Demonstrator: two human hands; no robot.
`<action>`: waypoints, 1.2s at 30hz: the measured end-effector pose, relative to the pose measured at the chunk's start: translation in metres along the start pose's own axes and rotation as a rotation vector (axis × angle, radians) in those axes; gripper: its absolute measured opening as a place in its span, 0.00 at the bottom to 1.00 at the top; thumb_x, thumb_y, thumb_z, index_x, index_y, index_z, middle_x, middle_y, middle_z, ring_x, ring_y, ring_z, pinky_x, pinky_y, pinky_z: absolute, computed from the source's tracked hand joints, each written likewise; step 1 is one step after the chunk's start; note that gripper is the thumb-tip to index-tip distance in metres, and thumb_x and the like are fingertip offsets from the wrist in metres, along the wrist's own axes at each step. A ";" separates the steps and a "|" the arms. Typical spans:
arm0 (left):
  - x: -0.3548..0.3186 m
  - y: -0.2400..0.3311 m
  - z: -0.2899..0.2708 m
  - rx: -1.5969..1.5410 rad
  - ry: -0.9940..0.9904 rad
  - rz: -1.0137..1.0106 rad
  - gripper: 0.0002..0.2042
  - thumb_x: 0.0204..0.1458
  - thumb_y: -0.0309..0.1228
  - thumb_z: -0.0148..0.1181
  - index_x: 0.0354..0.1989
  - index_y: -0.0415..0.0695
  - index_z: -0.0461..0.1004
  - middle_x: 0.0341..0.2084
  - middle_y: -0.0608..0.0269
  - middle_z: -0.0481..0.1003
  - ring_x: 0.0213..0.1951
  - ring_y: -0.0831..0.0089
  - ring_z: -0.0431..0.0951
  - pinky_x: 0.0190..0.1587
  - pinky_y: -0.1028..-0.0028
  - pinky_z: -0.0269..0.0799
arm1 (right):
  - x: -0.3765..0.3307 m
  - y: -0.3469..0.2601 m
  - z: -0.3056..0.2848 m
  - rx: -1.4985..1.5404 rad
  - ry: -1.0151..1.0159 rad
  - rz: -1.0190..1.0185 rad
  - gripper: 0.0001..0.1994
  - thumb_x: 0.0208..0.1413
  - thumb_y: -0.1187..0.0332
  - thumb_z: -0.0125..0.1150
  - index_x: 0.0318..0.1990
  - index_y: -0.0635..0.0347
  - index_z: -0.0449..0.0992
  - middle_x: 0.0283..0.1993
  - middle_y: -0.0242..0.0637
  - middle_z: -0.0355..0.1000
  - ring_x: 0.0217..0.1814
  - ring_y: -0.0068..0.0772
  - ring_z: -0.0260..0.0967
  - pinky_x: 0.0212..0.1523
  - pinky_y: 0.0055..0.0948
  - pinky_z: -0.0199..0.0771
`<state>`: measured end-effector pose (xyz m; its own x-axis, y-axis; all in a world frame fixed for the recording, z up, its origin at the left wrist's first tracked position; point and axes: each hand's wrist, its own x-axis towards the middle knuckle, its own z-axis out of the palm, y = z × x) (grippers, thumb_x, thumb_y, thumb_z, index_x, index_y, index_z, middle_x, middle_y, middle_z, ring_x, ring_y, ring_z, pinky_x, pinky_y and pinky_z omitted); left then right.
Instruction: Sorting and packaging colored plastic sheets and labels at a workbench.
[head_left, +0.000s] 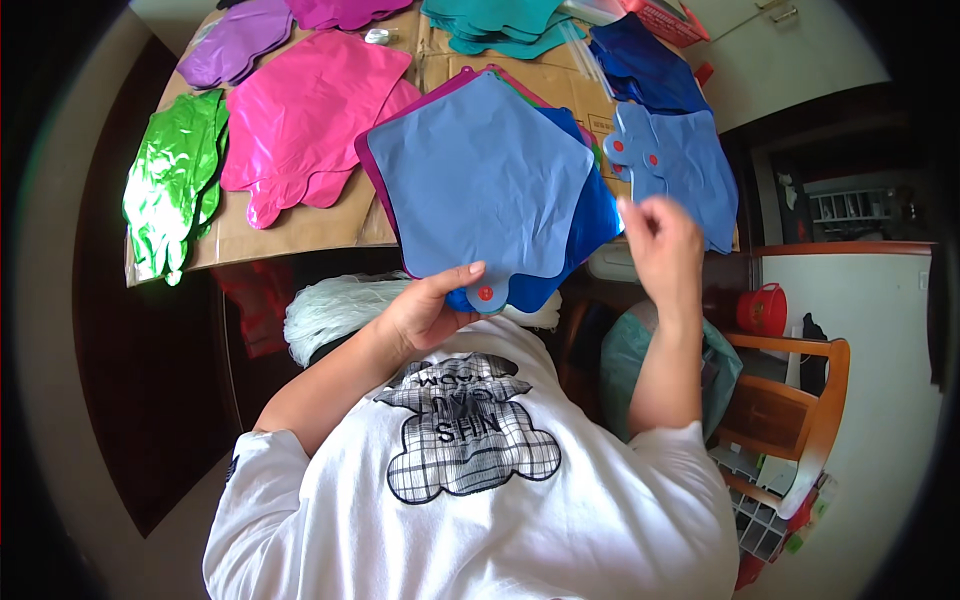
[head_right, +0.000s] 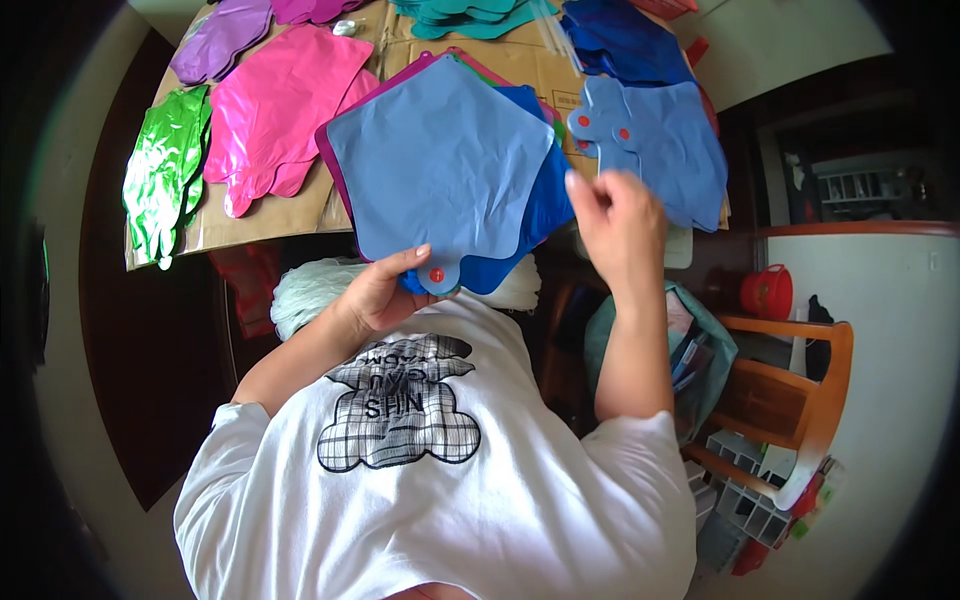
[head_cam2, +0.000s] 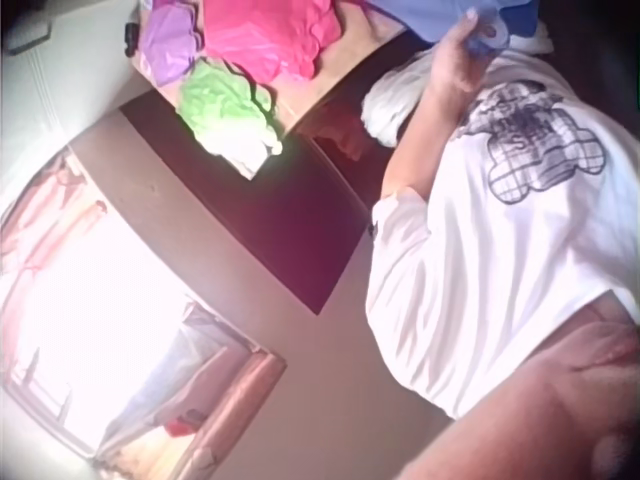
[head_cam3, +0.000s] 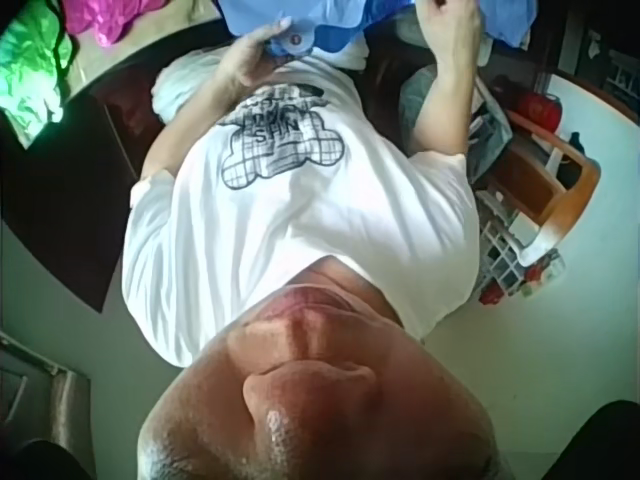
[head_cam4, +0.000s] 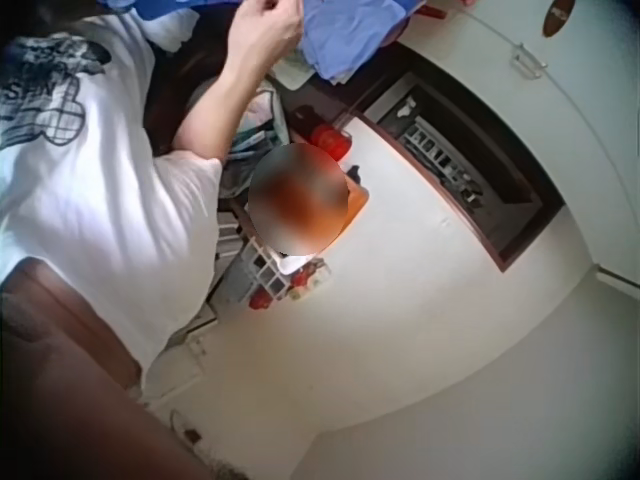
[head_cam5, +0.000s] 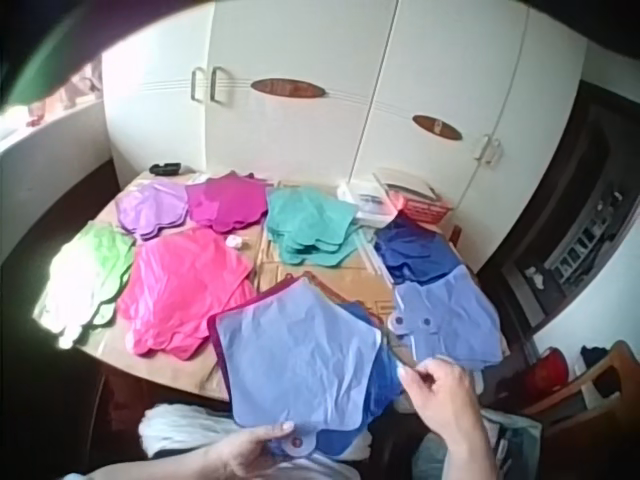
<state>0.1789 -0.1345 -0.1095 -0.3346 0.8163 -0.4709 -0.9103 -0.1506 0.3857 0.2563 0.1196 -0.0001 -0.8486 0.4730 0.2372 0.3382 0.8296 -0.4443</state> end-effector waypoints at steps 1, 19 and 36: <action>0.003 0.000 0.000 0.002 -0.004 -0.016 0.22 0.56 0.40 0.61 0.53 0.38 0.68 0.48 0.54 0.74 0.51 0.64 0.74 0.54 0.61 0.72 | -0.010 0.009 0.001 0.064 -0.079 0.080 0.13 0.53 0.61 0.65 0.30 0.65 0.77 0.24 0.42 0.72 0.28 0.43 0.72 0.33 0.35 0.71; 0.033 -0.001 0.013 -0.146 -0.169 -0.202 0.10 0.58 0.34 0.58 0.43 0.42 0.73 0.41 0.56 0.75 0.47 0.63 0.76 0.45 0.66 0.73 | 0.032 0.021 0.048 0.361 -0.171 0.054 0.21 0.48 0.67 0.69 0.49 0.66 0.73 0.32 0.41 0.78 0.31 0.31 0.75 0.34 0.30 0.74; 0.034 -0.002 0.025 -0.292 -0.234 -0.192 0.10 0.55 0.37 0.61 0.40 0.46 0.77 0.54 0.46 0.69 0.60 0.49 0.67 0.60 0.53 0.64 | 0.080 0.053 0.059 0.619 -0.289 0.054 0.04 0.51 0.78 0.60 0.34 0.67 0.74 0.27 0.32 0.74 0.27 0.20 0.68 0.29 0.24 0.67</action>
<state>0.1760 -0.0927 -0.1062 -0.1185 0.9446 -0.3060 -0.9928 -0.1077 0.0521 0.1824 0.1834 -0.0558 -0.9408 0.3390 -0.0008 0.1609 0.4443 -0.8813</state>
